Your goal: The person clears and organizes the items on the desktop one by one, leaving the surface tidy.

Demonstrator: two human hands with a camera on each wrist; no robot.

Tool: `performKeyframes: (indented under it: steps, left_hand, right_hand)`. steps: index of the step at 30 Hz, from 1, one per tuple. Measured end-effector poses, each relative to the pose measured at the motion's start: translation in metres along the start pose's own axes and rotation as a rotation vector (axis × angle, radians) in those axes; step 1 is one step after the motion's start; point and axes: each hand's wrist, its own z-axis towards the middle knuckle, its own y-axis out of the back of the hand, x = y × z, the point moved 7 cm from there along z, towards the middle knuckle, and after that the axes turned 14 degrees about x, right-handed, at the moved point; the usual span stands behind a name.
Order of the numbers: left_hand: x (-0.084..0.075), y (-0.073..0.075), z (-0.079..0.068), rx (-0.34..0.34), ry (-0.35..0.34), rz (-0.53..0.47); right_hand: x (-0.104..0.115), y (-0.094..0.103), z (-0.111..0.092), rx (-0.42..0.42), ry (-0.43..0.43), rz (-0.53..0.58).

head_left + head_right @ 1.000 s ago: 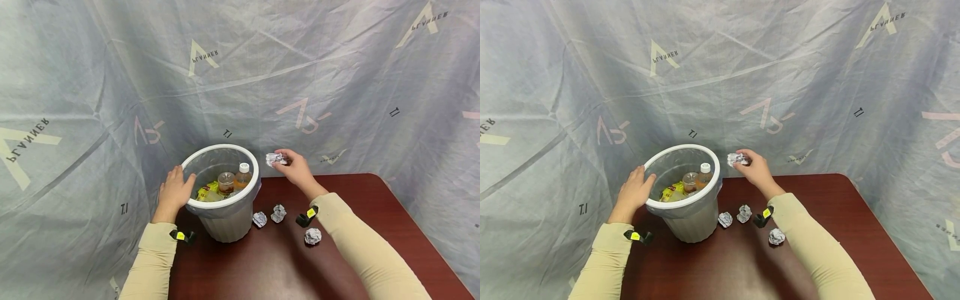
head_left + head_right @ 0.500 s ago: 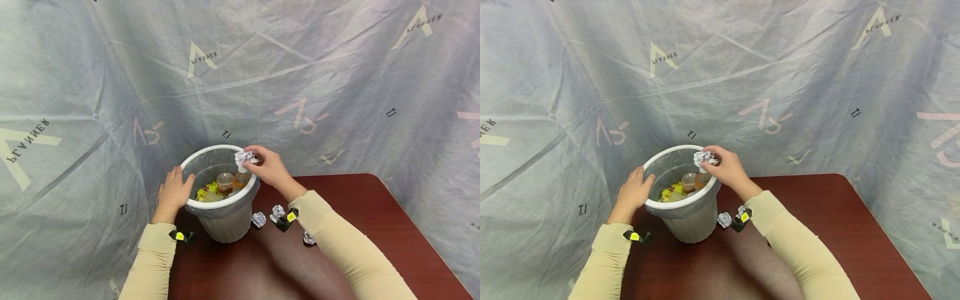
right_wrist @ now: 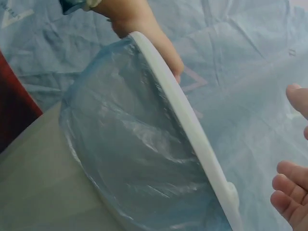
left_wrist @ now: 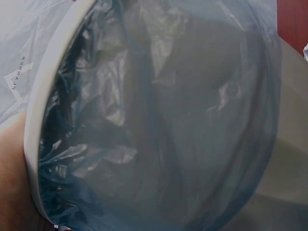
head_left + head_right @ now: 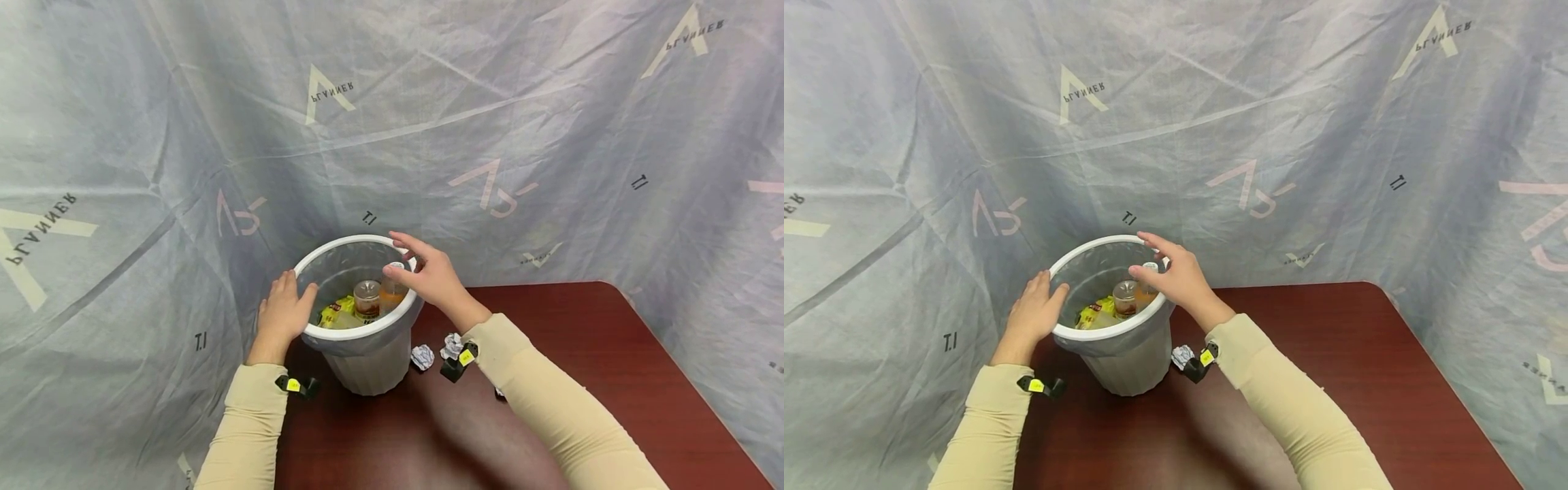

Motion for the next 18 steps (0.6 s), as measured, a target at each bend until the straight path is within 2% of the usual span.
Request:
performKeyframes:
  steps: [6,12,18]
  left_hand:
    - [0.000,0.002,-0.001,-0.003,0.003,0.010]
    - [-0.002,0.003,-0.002,0.001,0.005,0.007]
    - [-0.002,0.001,-0.002,0.000,0.003,0.001]
  right_hand:
    - [-0.012,0.018,-0.006,-0.103,0.010,0.069]
    - [-0.029,0.035,-0.016,-0.191,0.038,0.092]
    - [-0.062,0.052,-0.041,-0.207,0.017,0.101]
